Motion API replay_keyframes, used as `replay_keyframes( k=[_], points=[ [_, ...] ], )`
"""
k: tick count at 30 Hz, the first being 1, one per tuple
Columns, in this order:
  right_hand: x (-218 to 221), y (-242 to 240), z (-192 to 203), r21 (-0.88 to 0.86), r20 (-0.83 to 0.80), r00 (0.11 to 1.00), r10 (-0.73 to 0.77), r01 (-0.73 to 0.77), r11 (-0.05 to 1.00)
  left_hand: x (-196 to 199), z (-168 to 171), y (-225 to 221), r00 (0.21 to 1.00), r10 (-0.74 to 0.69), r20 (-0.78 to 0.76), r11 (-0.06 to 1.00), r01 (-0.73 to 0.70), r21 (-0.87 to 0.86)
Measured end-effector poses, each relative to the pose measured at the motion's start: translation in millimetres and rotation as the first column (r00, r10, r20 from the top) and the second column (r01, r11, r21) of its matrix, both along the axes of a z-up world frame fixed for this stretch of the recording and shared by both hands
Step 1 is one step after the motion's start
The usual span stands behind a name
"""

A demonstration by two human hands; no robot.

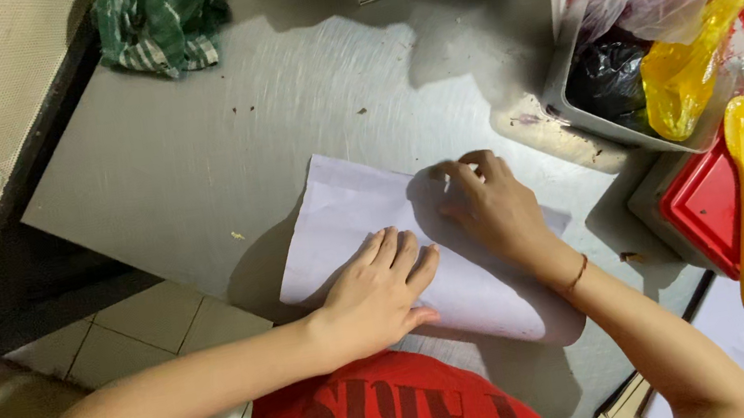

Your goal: The person prepares a roll cake by using a scraper to loosen the edges of a marble cake in a pan, flipping it onto paper, peeling off the baking paper, spreading jam across the surface with a spatula, and rolling the cake into a cylinder using the paper.

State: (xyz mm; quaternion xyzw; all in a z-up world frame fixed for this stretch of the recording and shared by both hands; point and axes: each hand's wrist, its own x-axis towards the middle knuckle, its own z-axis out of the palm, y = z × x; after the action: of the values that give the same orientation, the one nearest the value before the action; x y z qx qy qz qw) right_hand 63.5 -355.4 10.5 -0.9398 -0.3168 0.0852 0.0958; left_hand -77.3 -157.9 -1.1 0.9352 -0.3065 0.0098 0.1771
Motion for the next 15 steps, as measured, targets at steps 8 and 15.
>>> replay_keyframes(
  k=[8,15],
  points=[
    [2.7,-14.6,12.2,0.110,0.068,0.998,-0.018,0.010,0.994,-2.2,2.6,2.7,0.999,-0.034,-0.006,0.999,0.034,0.043],
    [-44.0,-15.7,94.9,0.287,0.375,0.922,-0.092,-0.022,0.958,-16.7,9.6,27.2,0.940,-0.119,0.319,0.993,0.112,0.039]
  ],
)
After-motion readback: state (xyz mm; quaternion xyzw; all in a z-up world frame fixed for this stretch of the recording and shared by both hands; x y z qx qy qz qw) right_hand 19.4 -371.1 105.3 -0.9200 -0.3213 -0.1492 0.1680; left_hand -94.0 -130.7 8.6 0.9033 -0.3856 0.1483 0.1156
